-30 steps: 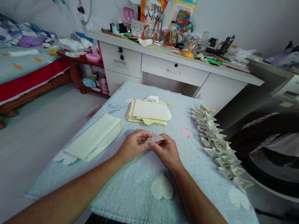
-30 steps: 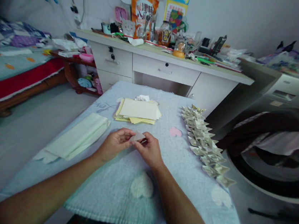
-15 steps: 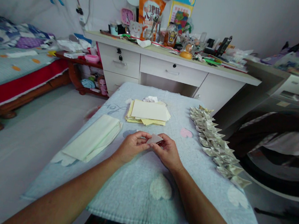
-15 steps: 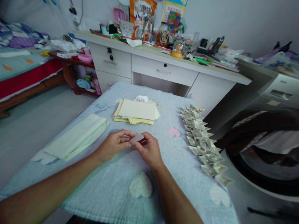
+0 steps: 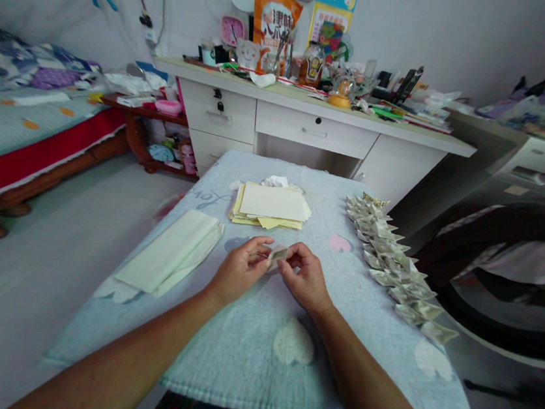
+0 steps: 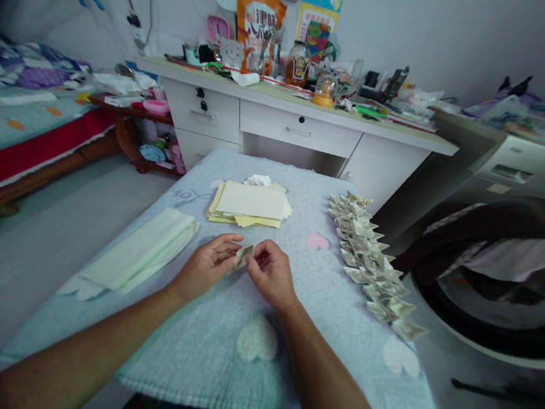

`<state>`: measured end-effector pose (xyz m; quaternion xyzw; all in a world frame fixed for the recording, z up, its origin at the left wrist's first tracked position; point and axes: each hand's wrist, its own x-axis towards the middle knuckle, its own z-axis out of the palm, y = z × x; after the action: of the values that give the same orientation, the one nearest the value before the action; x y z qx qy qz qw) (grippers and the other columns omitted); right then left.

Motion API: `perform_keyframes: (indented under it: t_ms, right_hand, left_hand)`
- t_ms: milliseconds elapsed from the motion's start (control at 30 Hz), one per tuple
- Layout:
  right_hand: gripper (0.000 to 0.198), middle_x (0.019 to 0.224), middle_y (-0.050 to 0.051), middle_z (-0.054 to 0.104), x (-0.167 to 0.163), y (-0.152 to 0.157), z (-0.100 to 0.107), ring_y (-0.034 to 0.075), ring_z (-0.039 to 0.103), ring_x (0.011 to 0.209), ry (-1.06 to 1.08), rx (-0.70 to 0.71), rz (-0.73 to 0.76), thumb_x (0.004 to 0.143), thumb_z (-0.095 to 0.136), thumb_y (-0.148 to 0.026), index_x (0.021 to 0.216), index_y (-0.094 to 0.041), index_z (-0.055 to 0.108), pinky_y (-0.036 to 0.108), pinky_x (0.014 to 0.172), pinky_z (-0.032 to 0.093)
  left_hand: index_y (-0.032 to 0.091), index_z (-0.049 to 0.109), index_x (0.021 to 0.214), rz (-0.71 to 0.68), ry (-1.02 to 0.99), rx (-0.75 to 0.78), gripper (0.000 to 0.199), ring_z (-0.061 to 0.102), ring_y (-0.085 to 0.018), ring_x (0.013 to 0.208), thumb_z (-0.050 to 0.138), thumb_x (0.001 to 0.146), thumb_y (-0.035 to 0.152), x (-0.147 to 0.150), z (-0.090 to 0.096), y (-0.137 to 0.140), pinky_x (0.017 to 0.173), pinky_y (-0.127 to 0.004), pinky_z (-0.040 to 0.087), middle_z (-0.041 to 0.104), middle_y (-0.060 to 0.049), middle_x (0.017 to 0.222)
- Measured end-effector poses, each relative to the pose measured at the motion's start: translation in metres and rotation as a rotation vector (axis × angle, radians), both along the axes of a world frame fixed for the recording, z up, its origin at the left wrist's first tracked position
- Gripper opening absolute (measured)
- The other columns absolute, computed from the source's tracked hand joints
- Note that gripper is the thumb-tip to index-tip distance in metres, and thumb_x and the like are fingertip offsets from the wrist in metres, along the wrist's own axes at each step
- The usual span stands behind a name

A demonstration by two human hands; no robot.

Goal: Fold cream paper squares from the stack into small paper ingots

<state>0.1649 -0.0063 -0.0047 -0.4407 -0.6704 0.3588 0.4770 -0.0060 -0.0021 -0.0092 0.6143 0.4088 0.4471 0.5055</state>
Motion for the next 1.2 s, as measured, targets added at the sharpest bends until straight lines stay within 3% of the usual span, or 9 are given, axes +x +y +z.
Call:
perform_keyframes:
  t_ms: [200,400,533,633,733,900,1033,1200]
  right_hand:
    - [0.022,0.088,0.001,0.048,-0.003,-0.002,0.005,0.012,0.049,0.074,-0.074,0.158,-0.006,0.074,0.052,-0.007,0.090,-0.020,0.057,0.023,0.063,0.042]
    - [0.026,0.098,0.004,0.048,0.000,-0.001,0.002,0.014,0.052,0.085,-0.034,0.126,0.084,0.074,0.049,-0.006,0.094,-0.021,0.060,0.024,0.066,0.045]
    - [0.029,0.099,0.004,0.050,0.002,-0.002,0.002,0.015,0.052,0.086,-0.027,0.128,0.097,0.072,0.050,-0.005,0.093,-0.021,0.062,0.025,0.069,0.045]
    - [0.027,0.099,0.005,0.050,0.003,-0.002,0.005,0.016,0.052,0.088,-0.028,0.143,0.107,0.072,0.050,-0.006,0.090,-0.021,0.064,0.026,0.072,0.045]
    - [0.020,0.100,0.005,0.051,0.002,-0.002,0.006,0.016,0.053,0.087,-0.009,0.132,0.121,0.075,0.053,-0.011,0.089,-0.020,0.064,0.026,0.071,0.045]
    - [0.013,0.082,0.000,0.052,0.003,0.000,0.000,0.013,0.050,0.072,0.120,-0.024,0.039,0.084,0.055,-0.026,0.096,-0.020,0.054,0.024,0.064,0.042]
    - [0.020,0.067,-0.002,0.048,0.004,0.003,-0.004,0.011,0.044,0.060,0.062,-0.138,0.071,0.086,0.056,-0.037,0.082,-0.018,0.055,0.023,0.057,0.036]
    - [0.023,0.063,-0.003,0.048,0.002,0.003,-0.002,0.011,0.043,0.058,0.076,-0.160,0.097,0.084,0.060,-0.039,0.077,-0.017,0.056,0.022,0.057,0.035]
  left_hand:
    - [0.018,0.053,0.118,0.000,-0.020,-0.027,0.039,0.065,-0.014,0.079,0.055,0.079,0.015,0.004,-0.005,0.001,0.071,-0.025,0.050,0.065,-0.006,0.104]
    - [0.013,0.060,0.103,-0.013,-0.245,-0.197,0.029,0.061,-0.013,0.072,0.060,0.073,0.016,0.002,0.002,0.004,0.064,-0.024,0.049,0.067,-0.006,0.091]
    - [0.014,0.060,0.104,-0.057,-0.369,-0.264,0.030,0.062,-0.016,0.074,0.059,0.079,0.030,-0.001,0.004,0.002,0.064,-0.028,0.051,0.066,-0.006,0.091]
    - [0.015,0.057,0.102,-0.039,-0.337,-0.253,0.033,0.062,-0.014,0.071,0.066,0.077,0.034,0.000,0.003,0.002,0.062,-0.025,0.049,0.066,-0.005,0.088]
    - [0.018,0.050,0.110,-0.033,-0.315,-0.234,0.050,0.062,-0.013,0.069,0.074,0.069,0.027,0.002,0.002,0.003,0.062,-0.023,0.048,0.065,-0.002,0.088]
    - [0.020,0.041,0.122,-0.035,-0.265,-0.204,0.065,0.063,-0.011,0.069,0.073,0.066,0.020,0.004,0.003,0.002,0.066,-0.022,0.047,0.062,0.002,0.084]
    - [0.020,0.042,0.124,-0.047,-0.161,-0.154,0.061,0.059,-0.008,0.063,0.069,0.069,0.016,0.004,0.006,-0.001,0.062,-0.020,0.045,0.058,0.004,0.079]
    - [0.017,0.049,0.113,-0.055,-0.112,-0.132,0.046,0.060,-0.011,0.068,0.068,0.071,0.020,0.003,0.001,0.000,0.064,-0.021,0.046,0.061,0.000,0.083]
